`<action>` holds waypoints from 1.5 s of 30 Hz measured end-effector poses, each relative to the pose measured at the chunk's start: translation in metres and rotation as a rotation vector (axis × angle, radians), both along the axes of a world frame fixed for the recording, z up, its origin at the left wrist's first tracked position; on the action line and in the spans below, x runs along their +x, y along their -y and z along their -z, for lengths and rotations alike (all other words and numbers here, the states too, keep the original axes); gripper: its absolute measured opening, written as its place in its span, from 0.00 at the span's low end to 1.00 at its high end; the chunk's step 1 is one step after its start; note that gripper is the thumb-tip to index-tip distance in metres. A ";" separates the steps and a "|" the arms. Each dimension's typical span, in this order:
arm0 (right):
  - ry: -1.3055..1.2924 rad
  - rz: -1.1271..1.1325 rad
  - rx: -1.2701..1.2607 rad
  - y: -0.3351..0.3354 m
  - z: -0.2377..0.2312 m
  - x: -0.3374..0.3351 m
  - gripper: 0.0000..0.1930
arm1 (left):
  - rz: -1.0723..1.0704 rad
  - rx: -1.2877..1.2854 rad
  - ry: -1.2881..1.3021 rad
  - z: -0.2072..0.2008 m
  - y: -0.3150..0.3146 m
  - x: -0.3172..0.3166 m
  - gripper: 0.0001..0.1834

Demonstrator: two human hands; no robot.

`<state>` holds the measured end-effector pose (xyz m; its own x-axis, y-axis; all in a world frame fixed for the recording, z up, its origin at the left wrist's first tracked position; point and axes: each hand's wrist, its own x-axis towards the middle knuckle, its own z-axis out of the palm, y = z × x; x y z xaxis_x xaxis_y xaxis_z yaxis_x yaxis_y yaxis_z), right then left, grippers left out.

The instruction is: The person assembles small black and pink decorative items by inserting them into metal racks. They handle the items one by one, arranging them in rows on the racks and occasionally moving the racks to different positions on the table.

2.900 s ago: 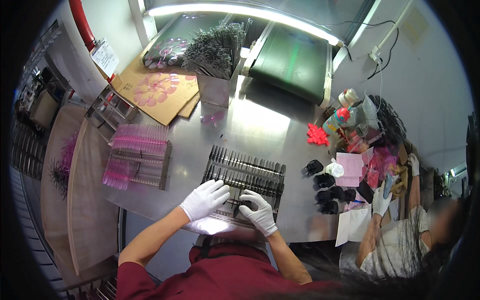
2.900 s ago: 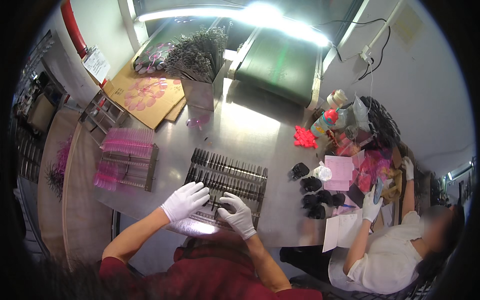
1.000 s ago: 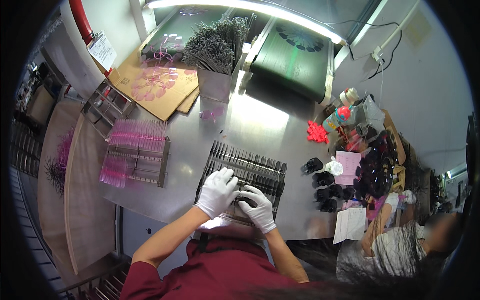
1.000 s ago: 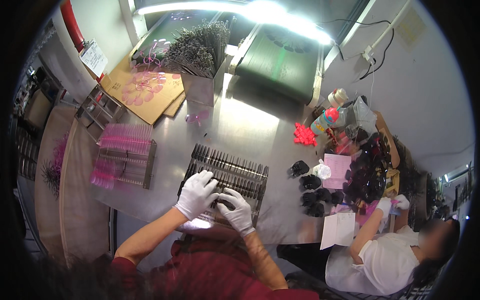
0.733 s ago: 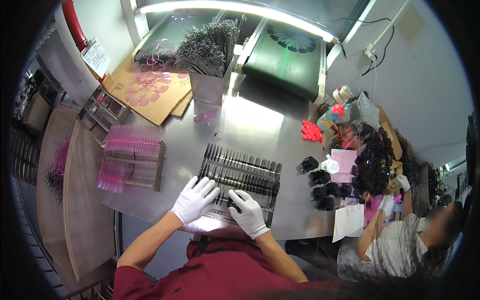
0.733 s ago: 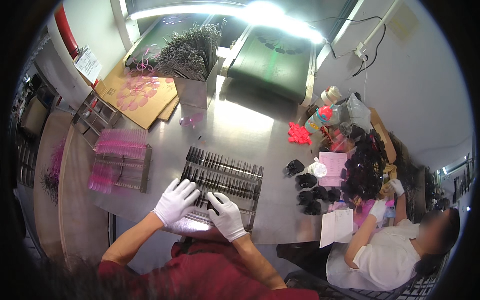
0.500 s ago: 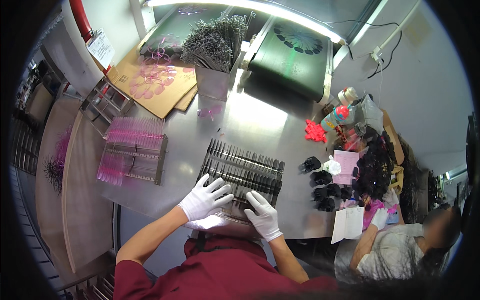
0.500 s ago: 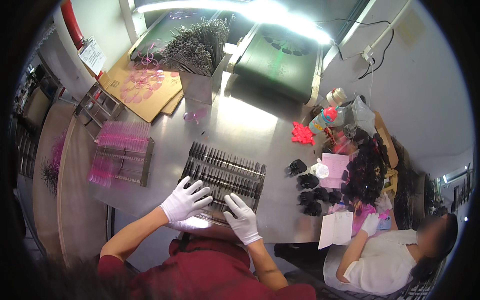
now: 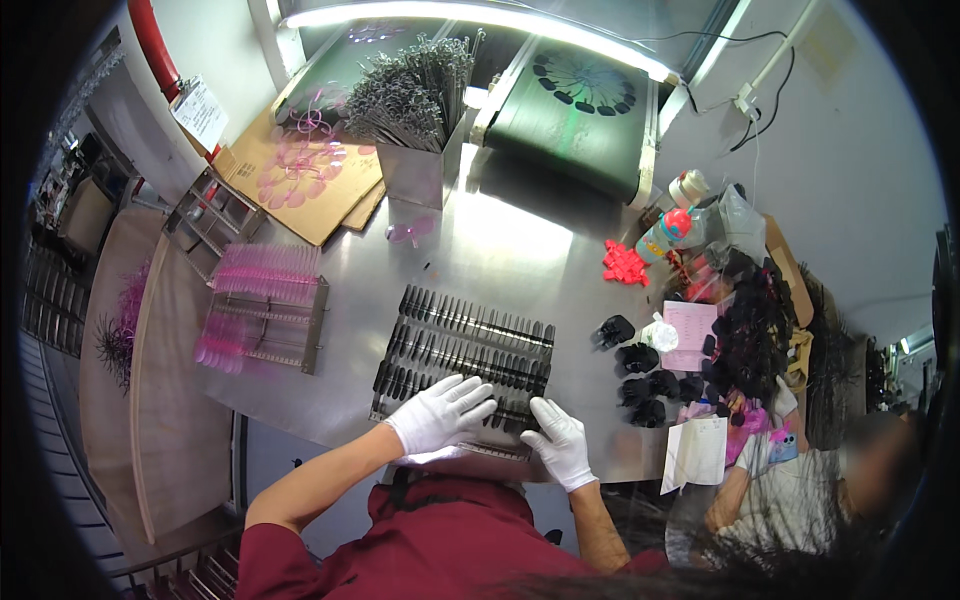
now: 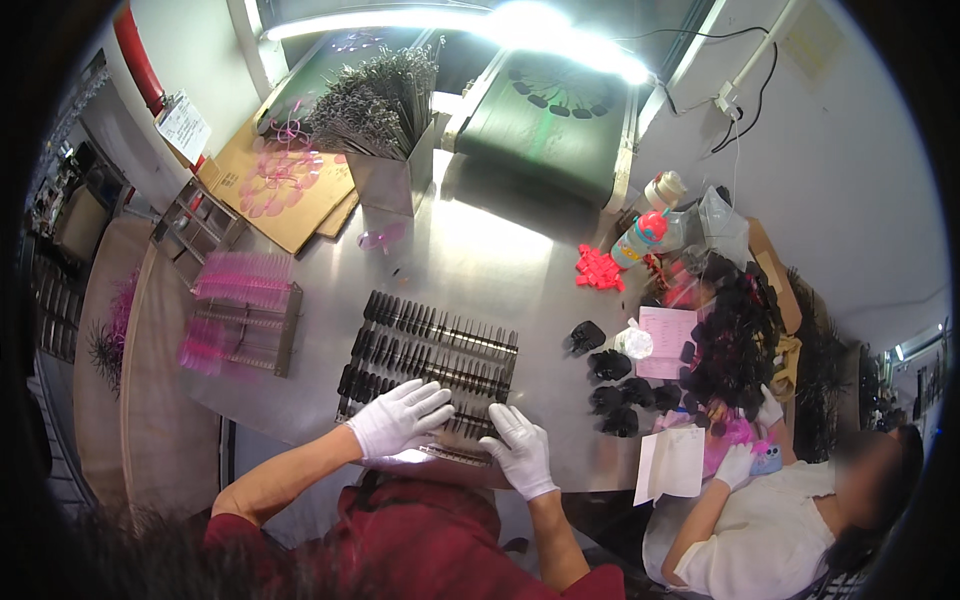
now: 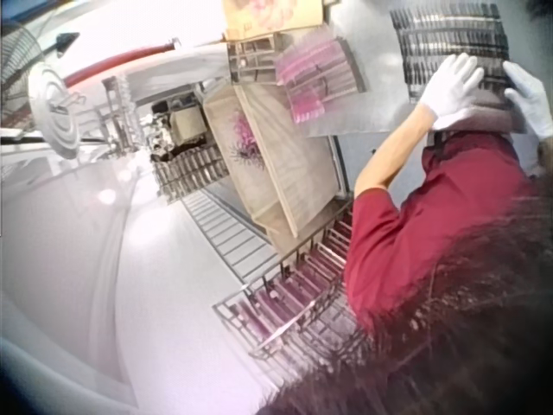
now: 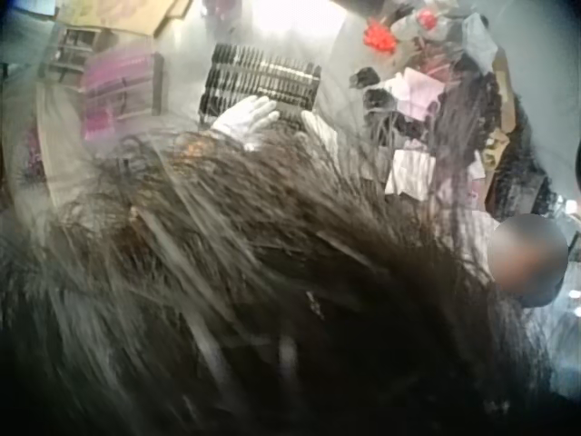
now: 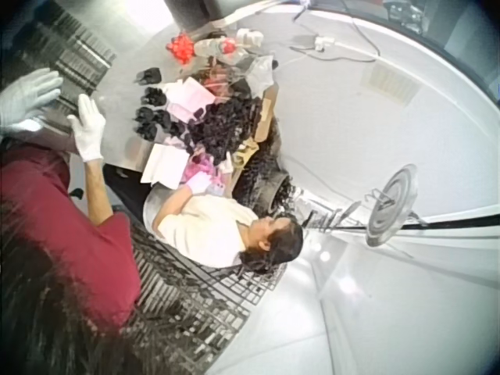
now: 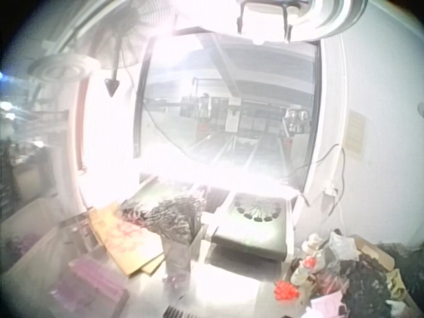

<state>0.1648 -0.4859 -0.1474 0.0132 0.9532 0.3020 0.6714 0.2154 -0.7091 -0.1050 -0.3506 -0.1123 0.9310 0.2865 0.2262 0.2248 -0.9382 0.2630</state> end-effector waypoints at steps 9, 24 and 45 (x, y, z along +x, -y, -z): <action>0.178 -0.146 -0.050 -0.004 -0.019 0.013 0.34 | 0.056 0.026 -0.070 -0.009 0.010 0.002 0.32; -0.257 0.123 -0.396 0.001 -0.047 0.032 0.46 | 0.053 0.004 0.243 0.037 0.048 0.073 0.27; 0.347 -0.254 0.004 -0.100 -0.032 -0.122 0.39 | 0.166 -0.206 0.315 0.033 0.066 -0.035 0.17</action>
